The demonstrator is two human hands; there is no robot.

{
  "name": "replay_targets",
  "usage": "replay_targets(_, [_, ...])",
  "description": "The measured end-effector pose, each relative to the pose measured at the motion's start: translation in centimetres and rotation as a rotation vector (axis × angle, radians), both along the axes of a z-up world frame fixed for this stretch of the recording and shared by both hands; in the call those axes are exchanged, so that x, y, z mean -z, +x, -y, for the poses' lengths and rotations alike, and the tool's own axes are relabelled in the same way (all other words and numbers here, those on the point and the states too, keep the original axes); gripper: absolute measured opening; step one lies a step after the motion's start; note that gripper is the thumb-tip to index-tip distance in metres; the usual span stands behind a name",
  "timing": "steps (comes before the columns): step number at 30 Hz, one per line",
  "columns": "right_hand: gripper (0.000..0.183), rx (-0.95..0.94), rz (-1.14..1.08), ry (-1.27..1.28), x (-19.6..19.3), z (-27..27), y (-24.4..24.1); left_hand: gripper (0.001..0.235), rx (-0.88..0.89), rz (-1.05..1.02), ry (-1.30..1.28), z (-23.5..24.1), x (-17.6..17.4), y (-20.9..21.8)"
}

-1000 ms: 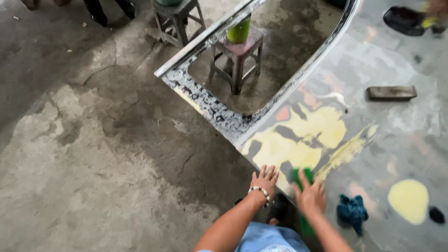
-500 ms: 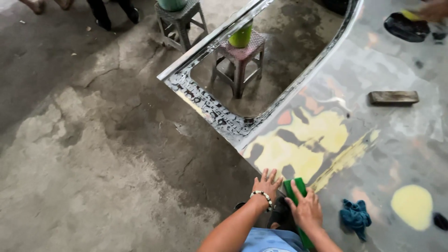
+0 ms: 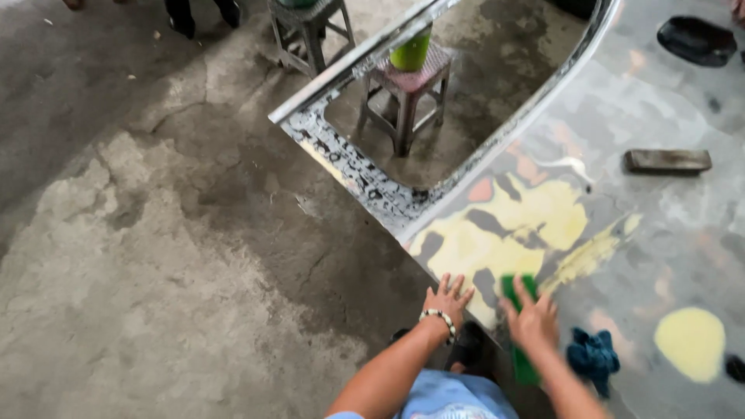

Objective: The person sands the surface of a large, silver car hood using a green sanding block. They hold a blue cloth in their left hand while sanding with their right hand, moving the block across the metal surface to smooth it.

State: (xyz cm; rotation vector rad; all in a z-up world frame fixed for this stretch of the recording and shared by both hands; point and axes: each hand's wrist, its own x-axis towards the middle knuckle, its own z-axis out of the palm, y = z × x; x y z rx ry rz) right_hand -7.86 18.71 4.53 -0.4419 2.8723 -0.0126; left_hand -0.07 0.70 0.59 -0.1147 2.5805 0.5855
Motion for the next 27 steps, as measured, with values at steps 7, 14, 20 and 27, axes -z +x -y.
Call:
replay_targets(7, [0.073,-0.039,0.002,0.021,0.0,0.4,2.9,0.075,-0.045,-0.036,0.03,0.0,0.4,-0.3])
replay_targets(14, [0.069,-0.015,-0.126,-0.026,-0.4,0.4,-1.9,0.077,-0.039,-0.038,-0.022,-0.2,1.9,-0.5])
replay_targets(20, [0.075,-0.04,0.005,0.006,-0.5,0.5,4.3,0.101,0.048,0.103,-0.04,0.9,-5.1,-0.3])
replay_targets(27, [0.069,0.042,-0.105,-0.014,-0.7,1.1,0.9,0.074,-0.009,-0.014,-0.058,-1.0,-0.2,-0.7])
